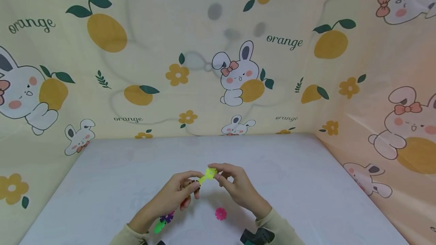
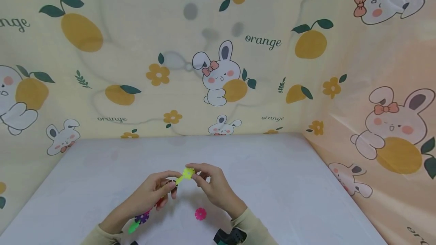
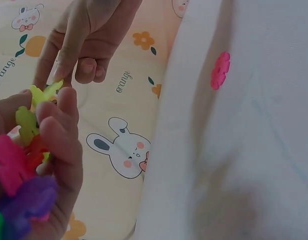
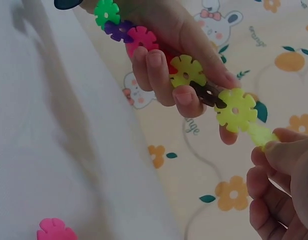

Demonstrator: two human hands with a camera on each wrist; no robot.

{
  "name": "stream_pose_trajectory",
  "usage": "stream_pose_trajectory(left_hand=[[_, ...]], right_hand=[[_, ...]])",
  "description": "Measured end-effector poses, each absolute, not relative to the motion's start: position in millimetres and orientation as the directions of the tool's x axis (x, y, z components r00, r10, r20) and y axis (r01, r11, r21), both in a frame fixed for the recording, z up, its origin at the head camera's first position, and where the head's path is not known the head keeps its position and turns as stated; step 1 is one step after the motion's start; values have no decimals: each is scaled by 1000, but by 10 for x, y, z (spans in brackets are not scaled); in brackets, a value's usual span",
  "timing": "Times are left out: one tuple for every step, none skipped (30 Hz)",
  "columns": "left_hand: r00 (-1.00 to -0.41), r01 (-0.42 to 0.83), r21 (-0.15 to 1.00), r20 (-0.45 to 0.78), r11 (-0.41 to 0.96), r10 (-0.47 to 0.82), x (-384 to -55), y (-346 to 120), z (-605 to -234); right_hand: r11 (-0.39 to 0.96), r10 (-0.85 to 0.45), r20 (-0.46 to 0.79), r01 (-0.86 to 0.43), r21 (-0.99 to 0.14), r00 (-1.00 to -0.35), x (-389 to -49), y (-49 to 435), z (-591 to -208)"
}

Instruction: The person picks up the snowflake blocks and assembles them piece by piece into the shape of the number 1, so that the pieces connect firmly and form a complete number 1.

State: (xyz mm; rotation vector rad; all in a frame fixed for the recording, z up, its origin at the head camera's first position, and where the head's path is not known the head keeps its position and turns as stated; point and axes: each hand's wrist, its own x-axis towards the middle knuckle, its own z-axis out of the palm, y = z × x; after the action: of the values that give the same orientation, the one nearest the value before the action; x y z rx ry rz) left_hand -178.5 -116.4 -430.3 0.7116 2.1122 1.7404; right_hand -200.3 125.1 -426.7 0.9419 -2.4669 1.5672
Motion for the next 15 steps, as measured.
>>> stream_pose_trajectory(left_hand=[[-828, 177, 974, 69, 142, 557, -1785, -1163, -4304], [-828, 176, 973, 65, 147, 557, -1785, -1161, -4305], [-828, 172, 973, 60, 151, 557, -1783, -1160, -4305], [-827, 173, 973, 58, 155, 559, -1782, -1158, -4303], [-828, 174, 972, 55, 161, 559, -1781, -1156, -4301], [-827, 174, 971, 54, 164, 559, -1781, -1154, -4299], [-827, 175, 970, 53, 167, 559, -1779, -1152, -4296], [-828, 175, 970, 52, 169, 558, -1776, -1151, -4291], [-829, 174, 970, 51, 170, 557, -1774, -1151, -4288], [-830, 173, 970, 50, 171, 556, -1772, -1150, -4285], [-831, 172, 970, 48, 173, 554, -1770, -1150, -4283], [-832, 170, 970, 48, 172, 553, -1769, -1152, -4282], [-833, 170, 970, 47, 174, 551, -1766, -1151, -4279], [-833, 170, 970, 47, 173, 551, -1766, -1152, -4279], [-833, 170, 970, 48, 173, 551, -1767, -1152, -4280]], right_hand=[[297, -456, 373, -533, -792, -808, -2002, 1249, -4270], [301, -457, 376, -538, -787, -806, -2001, 1246, -4274], [306, -458, 380, -544, -782, -804, -2001, 1243, -4278], [310, -459, 384, -549, -776, -802, -2001, 1240, -4282], [314, -459, 387, -554, -771, -800, -2001, 1238, -4286], [315, -460, 390, -557, -768, -798, -2001, 1235, -4289], [316, -460, 392, -559, -767, -797, -2000, 1233, -4291], [313, -461, 392, -560, -767, -796, -1999, 1231, -4292], [309, -464, 390, -557, -771, -796, -1997, 1228, -4292], [301, -467, 387, -555, -776, -795, -1994, 1225, -4292], [295, -471, 384, -552, -780, -794, -1991, 1221, -4291], [289, -475, 378, -547, -786, -794, -1989, 1218, -4291], [282, -479, 372, -541, -792, -795, -1987, 1213, -4292], [274, -483, 365, -533, -800, -796, -1986, 1210, -4293], [270, -485, 357, -525, -807, -798, -1985, 1206, -4294]])
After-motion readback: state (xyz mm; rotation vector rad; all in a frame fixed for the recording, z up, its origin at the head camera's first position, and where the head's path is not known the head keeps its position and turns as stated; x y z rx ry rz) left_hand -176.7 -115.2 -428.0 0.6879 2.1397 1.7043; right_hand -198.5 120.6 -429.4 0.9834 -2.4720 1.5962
